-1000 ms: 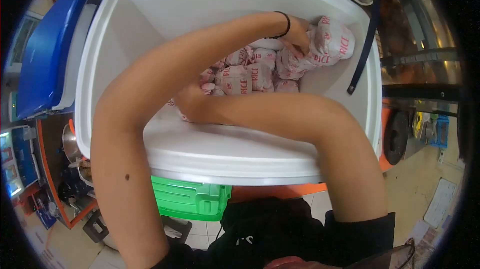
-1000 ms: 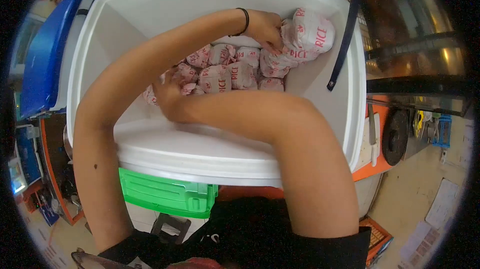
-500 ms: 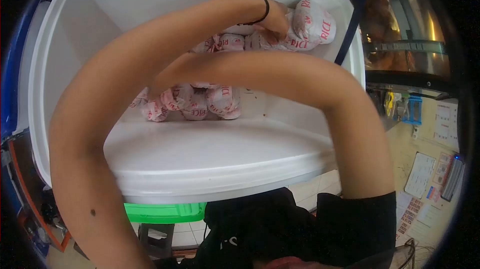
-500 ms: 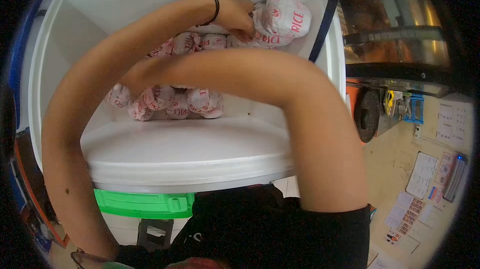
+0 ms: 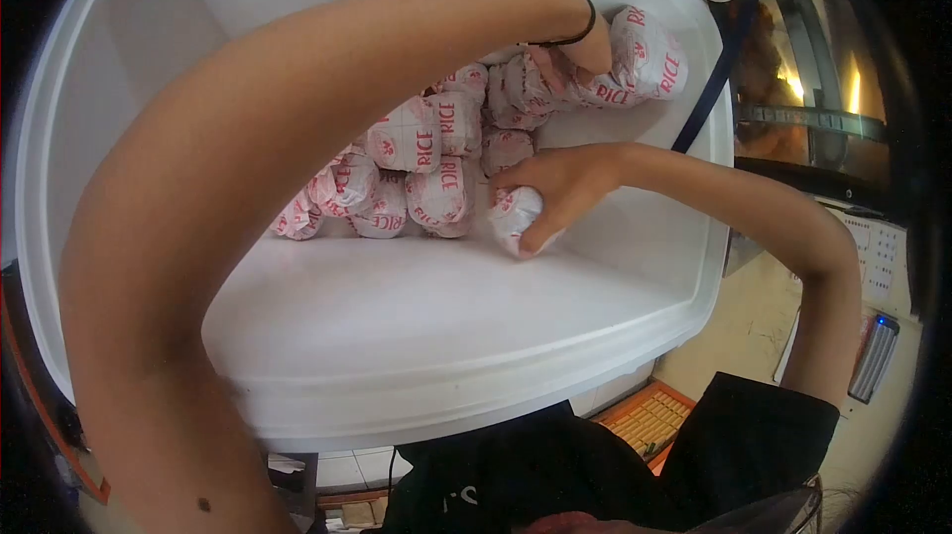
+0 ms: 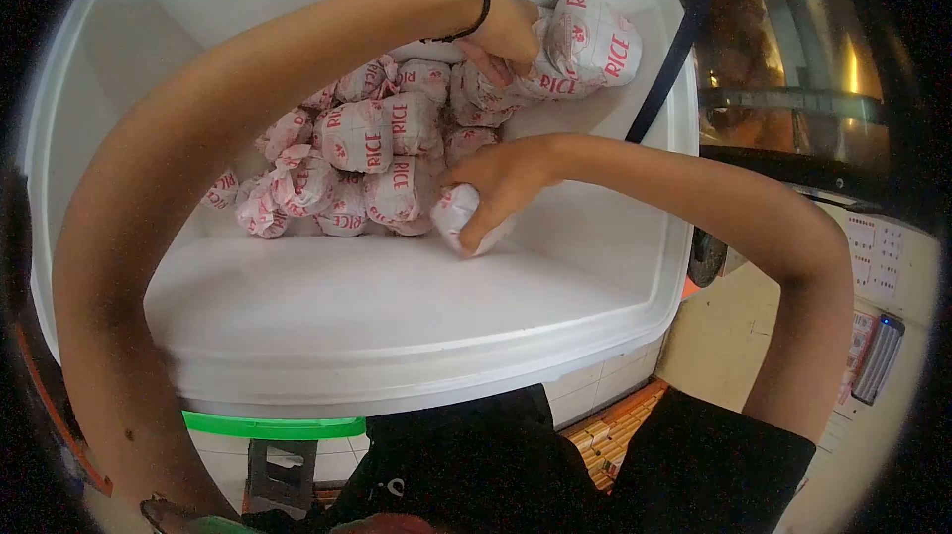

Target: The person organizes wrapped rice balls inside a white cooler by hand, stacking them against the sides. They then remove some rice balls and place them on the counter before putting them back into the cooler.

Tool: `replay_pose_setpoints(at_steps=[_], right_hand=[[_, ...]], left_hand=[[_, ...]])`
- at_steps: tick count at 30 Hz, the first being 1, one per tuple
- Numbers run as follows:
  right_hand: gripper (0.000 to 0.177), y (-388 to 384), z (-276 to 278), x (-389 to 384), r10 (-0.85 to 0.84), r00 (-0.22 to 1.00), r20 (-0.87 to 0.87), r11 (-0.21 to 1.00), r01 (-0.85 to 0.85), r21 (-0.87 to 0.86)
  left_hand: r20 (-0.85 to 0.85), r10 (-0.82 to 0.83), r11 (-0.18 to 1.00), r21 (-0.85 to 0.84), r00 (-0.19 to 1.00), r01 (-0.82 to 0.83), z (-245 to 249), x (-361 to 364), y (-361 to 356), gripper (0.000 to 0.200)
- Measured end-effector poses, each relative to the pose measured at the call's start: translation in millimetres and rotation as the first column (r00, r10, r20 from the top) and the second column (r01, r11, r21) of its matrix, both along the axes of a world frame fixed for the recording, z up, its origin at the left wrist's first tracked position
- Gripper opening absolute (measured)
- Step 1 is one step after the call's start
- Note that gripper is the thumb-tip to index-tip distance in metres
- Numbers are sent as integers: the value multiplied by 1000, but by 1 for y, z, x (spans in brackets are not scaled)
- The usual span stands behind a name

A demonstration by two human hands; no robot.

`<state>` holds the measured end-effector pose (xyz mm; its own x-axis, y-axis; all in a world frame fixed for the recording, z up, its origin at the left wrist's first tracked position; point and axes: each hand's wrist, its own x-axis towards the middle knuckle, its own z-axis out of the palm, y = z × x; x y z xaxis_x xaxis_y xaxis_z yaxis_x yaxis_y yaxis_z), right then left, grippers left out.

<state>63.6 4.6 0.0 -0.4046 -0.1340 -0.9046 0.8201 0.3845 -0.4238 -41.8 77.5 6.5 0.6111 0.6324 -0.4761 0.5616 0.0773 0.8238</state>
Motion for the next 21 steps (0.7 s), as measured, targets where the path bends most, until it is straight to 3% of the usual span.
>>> replay_pose_setpoints(at_steps=[1, 2, 3, 4, 6, 7, 8, 10, 12, 13, 15, 16, 18, 21], right_hand=[[69, 2, -19, 10, -6, 1000, -1, 1000, 6, 2], [65, 0, -42, 21, 285, 958, -7, 938, -278, 205], [62, -1, -54, 26, 541, 840, 49, 762, -514, 395], [62, -3, -54, 25, 524, 850, 45, 771, -497, 398], [62, -7, -58, 22, 274, 957, -93, 936, -243, 253], [62, -9, -63, 19, 260, 961, -93, 939, -230, 255], [61, -12, -70, 14, 337, 935, -113, 928, -310, 206], [60, -10, -105, 18, 409, 902, -141, 907, -385, 170], [57, -8, -143, 23, 708, 697, -116, 704, -709, 35], [57, -10, -145, 29, 706, 699, -115, 707, -706, 39], [45, -22, -142, 47, 798, 571, -190, 586, -665, 462], [45, -29, -131, 44, 801, 567, -191, 583, -669, 461], [32, -40, -122, 44, 511, 847, -147, 673, -288, 681], [22, -37, -82, 13, 534, 845, -31, 702, -422, 573]], left_hand=[[-37, -7, 1000, 24, 999, 8, 0, 2, 0, 40], [-77, -15, 999, 48, 997, 19, 1, 4, 2, 40], [-81, -30, 998, 51, 996, 34, 5, 3, 0, 40], [-102, -57, 997, 51, 993, 62, 10, 0, -2, 41], [-120, -100, 993, 48, 988, 107, 9, -2, -5, 42], [-41, -57, 998, 26, 998, 58, 3, -1, -4, 41], [35, -13, 1000, 1, 999, 13, 0, 1, -3, 41], [-44, -68, 994, 83, 997, 71, 4, 1, -4, 42], [5, -99, 992, 74, 995, 98, -5, 3, 0, 43], [2, -103, 992, 78, 995, 102, -3, 3, -1, 43], [62, 37, 996, -84, 997, -32, -1, 1, -6, 45], [62, 43, 996, -84, 997, -38, -1, 0, -5, 45], [11, -75, 996, 56, 997, 74, -1, 1, -3, 44], [-89, -164, 983, 69, 982, 170, 23, -4, -14, 35]])
